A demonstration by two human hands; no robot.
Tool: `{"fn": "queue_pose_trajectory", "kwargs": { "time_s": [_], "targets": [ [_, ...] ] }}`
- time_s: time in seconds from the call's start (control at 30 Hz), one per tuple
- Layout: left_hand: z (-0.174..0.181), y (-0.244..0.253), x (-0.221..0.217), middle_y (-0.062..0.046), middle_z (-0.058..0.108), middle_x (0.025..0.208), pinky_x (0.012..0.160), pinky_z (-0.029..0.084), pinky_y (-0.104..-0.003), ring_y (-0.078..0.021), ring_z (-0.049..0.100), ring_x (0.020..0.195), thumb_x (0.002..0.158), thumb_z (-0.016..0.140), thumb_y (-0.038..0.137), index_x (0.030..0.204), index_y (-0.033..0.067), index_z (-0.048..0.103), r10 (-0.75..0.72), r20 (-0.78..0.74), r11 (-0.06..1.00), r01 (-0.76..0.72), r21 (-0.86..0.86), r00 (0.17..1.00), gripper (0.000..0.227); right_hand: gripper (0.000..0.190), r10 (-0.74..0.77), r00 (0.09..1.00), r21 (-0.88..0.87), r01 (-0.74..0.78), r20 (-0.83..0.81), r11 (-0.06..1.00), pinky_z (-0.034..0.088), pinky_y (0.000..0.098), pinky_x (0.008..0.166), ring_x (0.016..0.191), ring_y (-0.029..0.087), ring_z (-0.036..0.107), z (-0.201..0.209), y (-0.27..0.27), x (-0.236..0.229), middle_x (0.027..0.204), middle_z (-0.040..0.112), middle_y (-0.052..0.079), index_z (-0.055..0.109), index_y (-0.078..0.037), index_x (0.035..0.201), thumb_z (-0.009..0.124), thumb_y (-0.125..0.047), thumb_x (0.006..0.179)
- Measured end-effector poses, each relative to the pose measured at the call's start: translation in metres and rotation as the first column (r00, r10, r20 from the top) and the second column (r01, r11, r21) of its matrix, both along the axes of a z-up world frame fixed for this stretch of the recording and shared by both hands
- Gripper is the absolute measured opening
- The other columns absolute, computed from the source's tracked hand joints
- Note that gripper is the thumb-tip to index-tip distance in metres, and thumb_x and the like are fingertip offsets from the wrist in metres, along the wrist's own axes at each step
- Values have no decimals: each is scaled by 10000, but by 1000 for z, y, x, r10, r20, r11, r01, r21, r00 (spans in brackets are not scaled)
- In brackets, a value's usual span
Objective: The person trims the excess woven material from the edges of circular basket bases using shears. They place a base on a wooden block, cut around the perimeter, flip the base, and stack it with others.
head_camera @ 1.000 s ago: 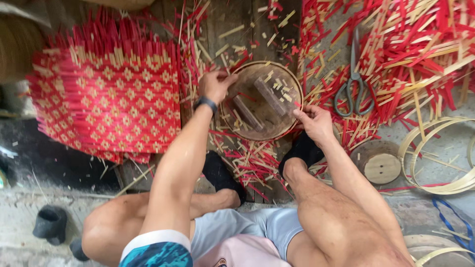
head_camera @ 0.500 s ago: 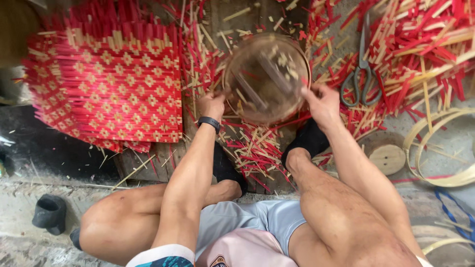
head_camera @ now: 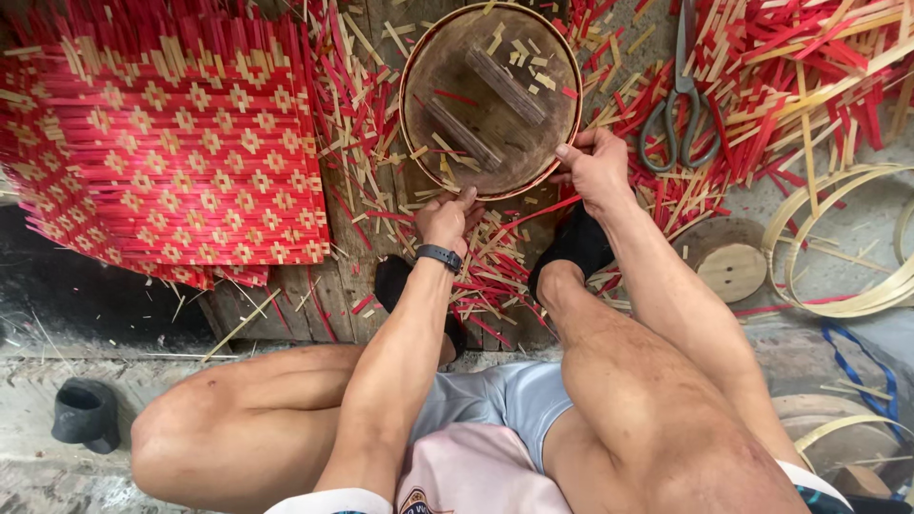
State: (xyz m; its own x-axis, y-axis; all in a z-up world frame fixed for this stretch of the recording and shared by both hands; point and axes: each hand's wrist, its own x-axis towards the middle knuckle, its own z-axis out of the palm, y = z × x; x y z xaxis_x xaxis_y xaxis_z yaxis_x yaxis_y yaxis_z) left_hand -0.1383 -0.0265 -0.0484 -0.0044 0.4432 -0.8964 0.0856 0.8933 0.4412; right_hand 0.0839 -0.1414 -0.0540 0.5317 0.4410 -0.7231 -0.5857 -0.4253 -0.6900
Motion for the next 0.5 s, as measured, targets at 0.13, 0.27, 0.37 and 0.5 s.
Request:
{"fn": "queue_pose_trajectory", "kwargs": {
  "time_s": [0.13,0.27,0.37,0.5],
  "targets": [
    [19,10,6,-109,721,889,692,628,-353,-228,732,763,839,803,57,925,2,654,11,59,998,-7,-68,998,181,275,76,997,-7,-76,-3,997,627,354,679,786,203,714,26,6,4,969,661,107,563,18,1102,722,-97,910],
    [69,19,21,-89,737,904,663,591,-319,-181,700,738,812,838,115,984,8,689,-164,19,977,159,139,986,251,790,300,564,-165,-279,769,946,527,437,1010,1160,359,613,78,16,14,1276,555,240,487,68,1385,940,-281,840],
    [129,34,44,-140,751,950,713,568,-317,-185,669,786,813,856,158,1035,-8,693,-380,-342,792,493,360,859,322,1223,369,349,-205,-425,862,881,477,464,1051,1255,428,544,106,50,27,1366,492,291,344,91,1484,1052,-481,668],
    [191,38,61,-180,649,1159,944,551,-345,-207,655,1059,835,843,189,1217,-36,611,-455,-391,286,547,787,800,501,1116,254,879,189,-352,403,917,526,429,1076,1289,326,609,123,81,12,1416,544,188,260,20,1530,939,-354,727]
  ]
}}
